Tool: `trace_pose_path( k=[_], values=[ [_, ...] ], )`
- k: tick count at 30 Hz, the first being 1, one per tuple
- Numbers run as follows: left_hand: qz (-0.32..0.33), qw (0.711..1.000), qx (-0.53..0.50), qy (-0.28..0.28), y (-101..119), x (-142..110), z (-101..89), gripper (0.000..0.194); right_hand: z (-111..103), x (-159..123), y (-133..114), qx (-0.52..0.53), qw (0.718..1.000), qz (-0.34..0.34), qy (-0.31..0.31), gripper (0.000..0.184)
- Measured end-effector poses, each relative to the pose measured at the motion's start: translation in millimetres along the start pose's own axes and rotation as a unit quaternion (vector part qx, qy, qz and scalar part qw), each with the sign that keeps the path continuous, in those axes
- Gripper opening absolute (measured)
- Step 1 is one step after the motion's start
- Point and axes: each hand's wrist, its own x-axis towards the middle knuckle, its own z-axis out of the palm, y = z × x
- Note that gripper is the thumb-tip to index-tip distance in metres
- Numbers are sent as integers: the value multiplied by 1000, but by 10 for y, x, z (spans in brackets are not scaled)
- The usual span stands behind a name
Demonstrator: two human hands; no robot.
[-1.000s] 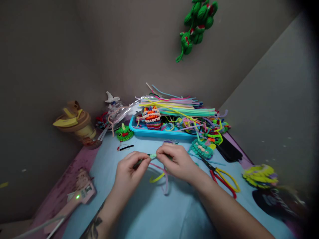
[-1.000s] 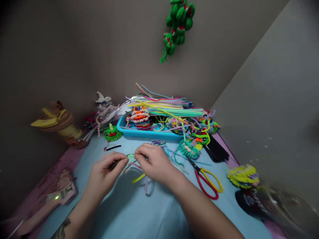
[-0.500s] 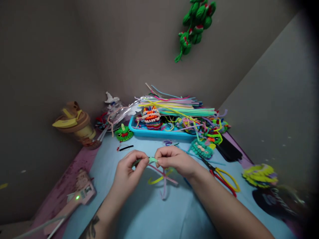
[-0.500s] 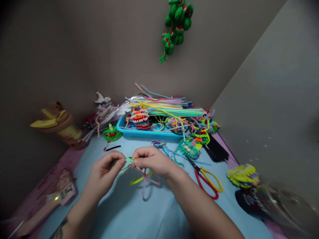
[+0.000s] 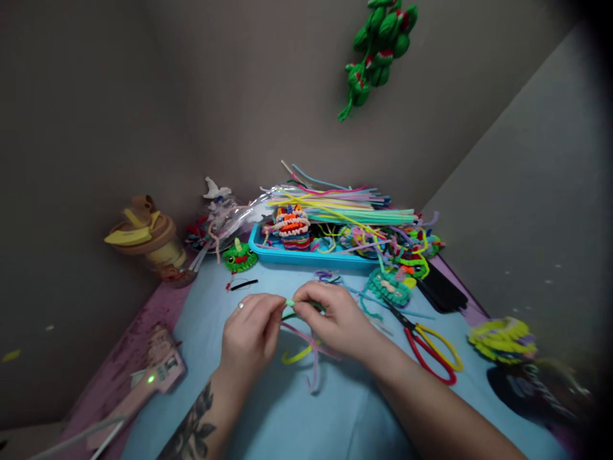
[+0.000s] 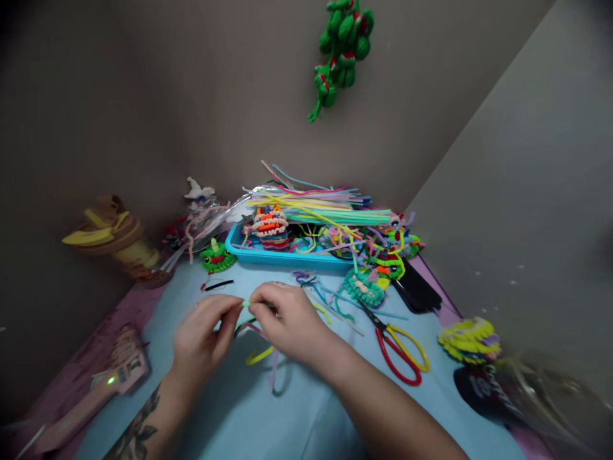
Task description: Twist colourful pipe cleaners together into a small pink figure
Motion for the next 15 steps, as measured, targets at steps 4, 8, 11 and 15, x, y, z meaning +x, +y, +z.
trace_pose_path(
  k=[4,8,11,15],
  values=[
    [-73,996,-53,3,86,34,7,8,3,23,33,135,985,99,-40,15],
    [-168,977,-127,-3,168,76,18,13,46,44,104,282,936,193,-87,21],
    [-193,970,-145,8,177,75,30,13,80,49,120,310,918,227,-98,24],
    [-217,964,-152,30,180,52,52,12,121,44,100,284,932,215,-75,22]
  ],
)
